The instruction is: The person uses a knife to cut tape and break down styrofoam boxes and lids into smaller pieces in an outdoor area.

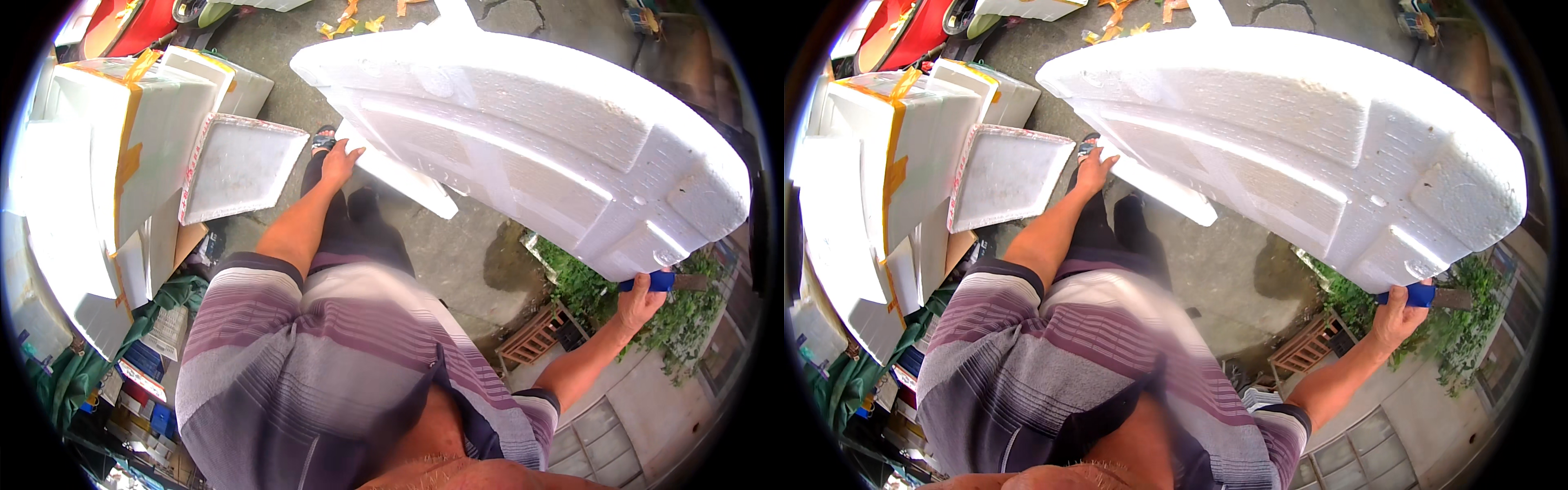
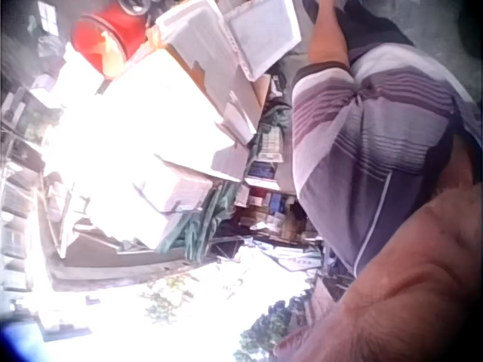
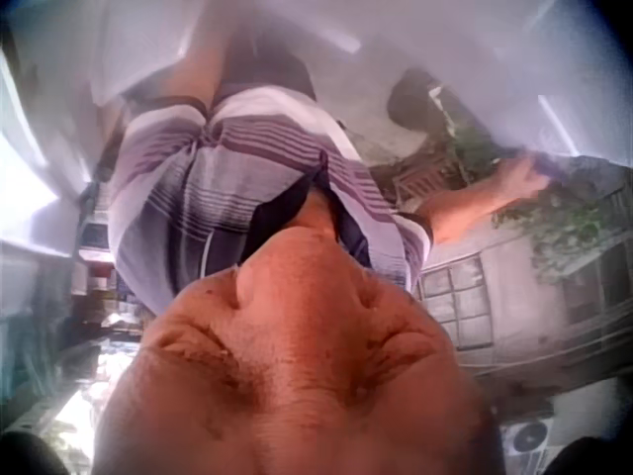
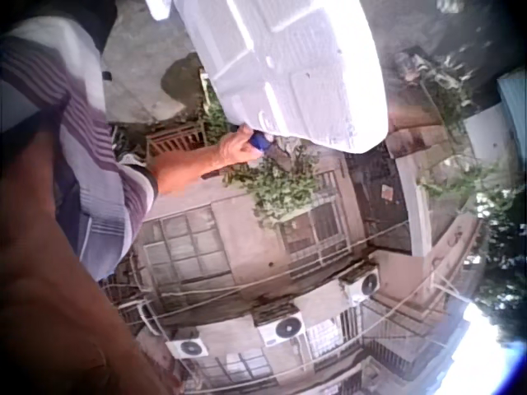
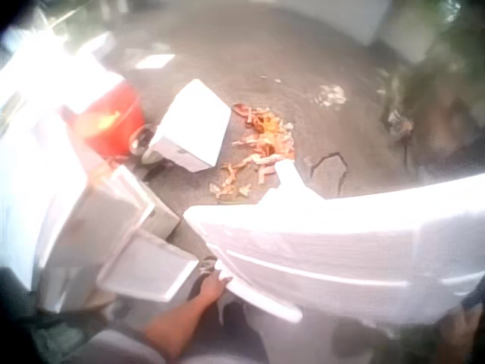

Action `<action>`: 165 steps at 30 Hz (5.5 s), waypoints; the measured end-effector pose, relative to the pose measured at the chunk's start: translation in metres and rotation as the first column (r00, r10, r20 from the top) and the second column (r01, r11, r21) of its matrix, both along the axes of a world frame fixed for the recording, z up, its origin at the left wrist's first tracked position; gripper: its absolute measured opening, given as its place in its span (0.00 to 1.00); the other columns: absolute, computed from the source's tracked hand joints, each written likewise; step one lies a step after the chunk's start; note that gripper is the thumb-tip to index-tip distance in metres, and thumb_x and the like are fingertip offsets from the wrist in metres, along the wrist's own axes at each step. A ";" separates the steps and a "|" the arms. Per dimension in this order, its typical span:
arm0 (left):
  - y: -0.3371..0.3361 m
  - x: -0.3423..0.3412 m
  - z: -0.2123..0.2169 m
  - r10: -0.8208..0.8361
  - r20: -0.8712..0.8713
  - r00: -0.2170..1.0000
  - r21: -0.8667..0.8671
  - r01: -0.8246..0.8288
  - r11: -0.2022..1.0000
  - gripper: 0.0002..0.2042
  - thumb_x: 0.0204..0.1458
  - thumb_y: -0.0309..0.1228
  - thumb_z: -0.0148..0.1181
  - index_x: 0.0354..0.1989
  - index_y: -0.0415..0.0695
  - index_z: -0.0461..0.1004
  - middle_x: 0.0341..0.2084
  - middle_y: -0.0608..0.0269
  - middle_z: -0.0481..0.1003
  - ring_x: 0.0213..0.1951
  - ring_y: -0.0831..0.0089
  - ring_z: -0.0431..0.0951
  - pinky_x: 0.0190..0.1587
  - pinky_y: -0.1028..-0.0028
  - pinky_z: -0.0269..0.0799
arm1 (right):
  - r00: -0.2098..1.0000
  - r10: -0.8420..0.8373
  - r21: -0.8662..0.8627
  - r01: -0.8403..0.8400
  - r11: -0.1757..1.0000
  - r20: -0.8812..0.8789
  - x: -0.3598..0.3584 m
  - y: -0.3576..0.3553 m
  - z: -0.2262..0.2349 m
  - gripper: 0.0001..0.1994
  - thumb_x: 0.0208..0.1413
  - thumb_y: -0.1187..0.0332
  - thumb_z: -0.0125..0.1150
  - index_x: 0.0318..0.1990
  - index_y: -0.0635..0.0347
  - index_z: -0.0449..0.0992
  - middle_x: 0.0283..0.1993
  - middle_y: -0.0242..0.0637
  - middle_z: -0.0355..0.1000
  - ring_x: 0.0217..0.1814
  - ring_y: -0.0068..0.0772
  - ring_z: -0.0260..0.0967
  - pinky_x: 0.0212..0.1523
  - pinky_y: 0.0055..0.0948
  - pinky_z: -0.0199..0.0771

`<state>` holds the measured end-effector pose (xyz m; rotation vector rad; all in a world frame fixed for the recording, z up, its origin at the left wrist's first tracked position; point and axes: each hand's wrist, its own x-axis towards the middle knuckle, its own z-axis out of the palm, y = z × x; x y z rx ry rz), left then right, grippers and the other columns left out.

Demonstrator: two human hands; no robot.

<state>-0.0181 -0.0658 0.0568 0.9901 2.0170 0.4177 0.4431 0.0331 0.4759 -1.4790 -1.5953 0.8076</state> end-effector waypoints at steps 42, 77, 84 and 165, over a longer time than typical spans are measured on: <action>0.030 -0.017 0.131 -0.100 0.506 0.856 0.121 0.045 0.992 0.37 0.50 0.53 0.53 0.61 0.35 0.57 0.57 0.41 0.63 0.61 0.53 0.61 0.62 0.67 0.54 | 0.598 0.671 -0.543 -0.419 0.727 0.437 -0.174 -0.048 -0.236 0.20 0.48 0.68 0.64 0.50 0.54 0.69 0.38 0.41 0.68 0.43 0.45 0.66 0.39 0.41 0.68; 0.039 -0.035 0.019 -0.162 0.324 0.932 -0.017 0.177 0.984 0.32 0.58 0.48 0.46 0.61 0.32 0.54 0.56 0.37 0.62 0.60 0.50 0.61 0.60 0.64 0.55 | 0.639 0.500 -0.599 -0.075 0.797 0.585 -0.208 -0.058 -0.360 0.11 0.48 0.60 0.63 0.36 0.55 0.74 0.38 0.42 0.68 0.41 0.42 0.65 0.40 0.42 0.66; 0.040 -0.011 0.008 -0.276 0.252 0.927 -0.023 0.291 0.957 0.34 0.51 0.43 0.57 0.60 0.31 0.55 0.49 0.37 0.68 0.54 0.51 0.68 0.55 0.65 0.62 | 0.719 0.361 -0.573 0.062 0.817 0.593 -0.193 -0.067 -0.374 0.16 0.47 0.53 0.63 0.32 0.55 0.70 0.28 0.36 0.73 0.37 0.43 0.70 0.47 0.42 0.60; 0.041 0.101 0.018 -0.367 0.325 0.872 0.186 0.321 0.928 0.18 0.57 0.38 0.49 0.42 0.32 0.73 0.34 0.45 0.76 0.39 0.57 0.76 0.44 0.67 0.68 | 0.835 -0.549 -0.816 0.295 0.498 -0.033 -0.187 -0.064 -0.339 0.12 0.57 0.62 0.55 0.35 0.63 0.69 0.21 0.32 0.64 0.19 0.23 0.63 0.22 0.24 0.70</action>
